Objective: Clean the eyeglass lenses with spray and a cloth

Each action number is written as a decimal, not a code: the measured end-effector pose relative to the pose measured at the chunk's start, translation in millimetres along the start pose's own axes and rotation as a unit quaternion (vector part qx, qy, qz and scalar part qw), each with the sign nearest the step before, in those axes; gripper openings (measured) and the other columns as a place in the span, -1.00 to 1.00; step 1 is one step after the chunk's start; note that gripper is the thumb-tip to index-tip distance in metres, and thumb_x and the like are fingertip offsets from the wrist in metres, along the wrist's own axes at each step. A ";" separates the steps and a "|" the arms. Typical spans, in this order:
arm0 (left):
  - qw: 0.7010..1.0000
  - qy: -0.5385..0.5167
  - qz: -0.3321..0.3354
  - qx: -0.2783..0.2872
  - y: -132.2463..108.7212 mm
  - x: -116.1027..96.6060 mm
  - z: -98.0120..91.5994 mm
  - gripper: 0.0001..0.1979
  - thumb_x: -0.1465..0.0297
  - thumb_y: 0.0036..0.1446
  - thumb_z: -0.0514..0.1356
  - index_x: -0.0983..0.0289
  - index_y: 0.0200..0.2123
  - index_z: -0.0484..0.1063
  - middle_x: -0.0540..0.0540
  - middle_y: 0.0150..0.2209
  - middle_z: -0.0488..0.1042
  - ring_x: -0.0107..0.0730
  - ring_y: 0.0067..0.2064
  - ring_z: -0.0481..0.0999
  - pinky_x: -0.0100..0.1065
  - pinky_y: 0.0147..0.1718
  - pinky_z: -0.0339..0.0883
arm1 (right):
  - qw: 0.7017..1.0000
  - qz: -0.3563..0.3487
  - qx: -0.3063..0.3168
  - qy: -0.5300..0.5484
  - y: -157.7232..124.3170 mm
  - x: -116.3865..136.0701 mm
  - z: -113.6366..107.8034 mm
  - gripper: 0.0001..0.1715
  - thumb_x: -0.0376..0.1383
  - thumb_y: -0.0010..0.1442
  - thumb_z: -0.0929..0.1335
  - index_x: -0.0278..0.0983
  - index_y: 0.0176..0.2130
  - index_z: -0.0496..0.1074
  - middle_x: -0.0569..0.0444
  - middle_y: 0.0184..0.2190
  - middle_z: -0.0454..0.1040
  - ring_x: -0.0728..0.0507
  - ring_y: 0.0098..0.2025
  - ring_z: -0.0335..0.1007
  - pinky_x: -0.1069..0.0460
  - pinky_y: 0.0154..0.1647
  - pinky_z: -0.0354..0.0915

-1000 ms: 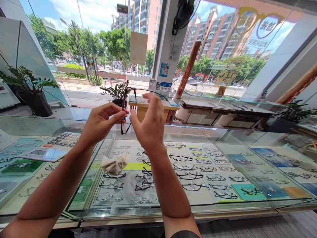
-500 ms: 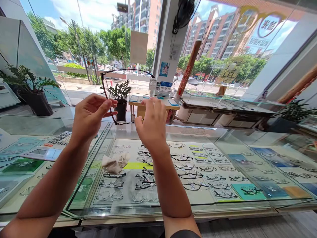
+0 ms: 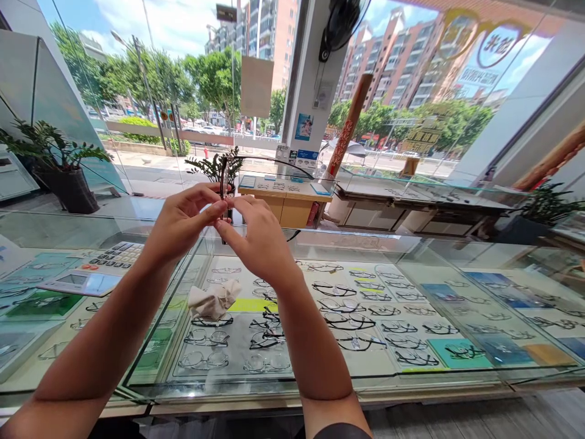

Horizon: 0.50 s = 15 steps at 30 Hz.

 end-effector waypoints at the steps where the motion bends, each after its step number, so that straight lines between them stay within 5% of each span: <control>1: 1.000 -0.013 -0.017 0.008 -0.3 1.5 1.2 -0.51 -0.05 0.09 0.58 0.25 -0.33 0.61 0.26 0.12 0.66 -0.07 0.10 0.69 -0.17 -0.01 0.63 | 1.000 0.000 0.004 0.008 0.1 0.8 1.1 -0.64 -0.09 0.48 0.44 -0.17 0.16 0.59 -0.10 0.19 0.68 -0.35 0.29 0.55 -0.30 0.37 0.42; 4: 0.998 -0.024 -0.046 0.033 -1.3 1.9 2.4 -0.53 -0.04 0.12 0.56 0.25 -0.32 0.62 0.28 0.16 0.64 -0.05 0.08 0.70 -0.19 -0.12 0.65 | 1.000 0.002 0.008 0.020 -0.1 2.3 1.2 -0.66 -0.13 0.49 0.42 -0.20 0.15 0.61 -0.09 0.17 0.71 -0.33 0.25 0.60 -0.28 0.32 0.45; 7: 0.999 0.030 -0.016 0.033 0.1 -6.4 -7.2 -0.63 0.04 0.20 0.51 0.23 -0.28 0.66 0.25 0.13 0.67 -0.07 0.12 0.68 -0.14 0.00 0.63 | 1.000 0.006 0.002 0.004 -0.7 1.8 -1.7 -0.67 -0.17 0.46 0.42 -0.21 0.14 0.62 -0.09 0.17 0.72 -0.34 0.25 0.61 -0.29 0.32 0.45; 11: 0.986 0.163 0.000 -0.016 6.4 -8.8 -41.2 -0.77 0.20 0.20 0.44 0.21 -0.17 0.66 0.14 -0.14 0.70 -0.20 -0.09 0.67 -0.16 -0.04 0.59 | 1.000 0.013 -0.002 -0.005 -1.4 0.3 -4.9 -0.65 -0.21 0.44 0.40 -0.19 0.14 0.63 -0.07 0.20 0.72 -0.34 0.28 0.60 -0.30 0.35 0.43; 15: 0.955 0.293 -0.032 -0.045 18.0 14.1 -85.0 -0.76 0.34 0.13 0.39 0.20 -0.11 0.64 0.09 -0.26 0.66 -0.23 -0.21 0.61 -0.16 -0.12 0.54 | 1.000 0.019 -0.001 -0.015 -2.0 -0.5 -6.2 -0.65 -0.20 0.44 0.39 -0.18 0.12 0.64 -0.07 0.16 0.72 -0.34 0.23 0.61 -0.30 0.31 0.44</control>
Point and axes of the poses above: each hand's wrist, its own y-axis towards the middle knuckle, its own z-axis out of the palm, x = y × z, the point moved 8 cm from there along y, towards the middle knuckle
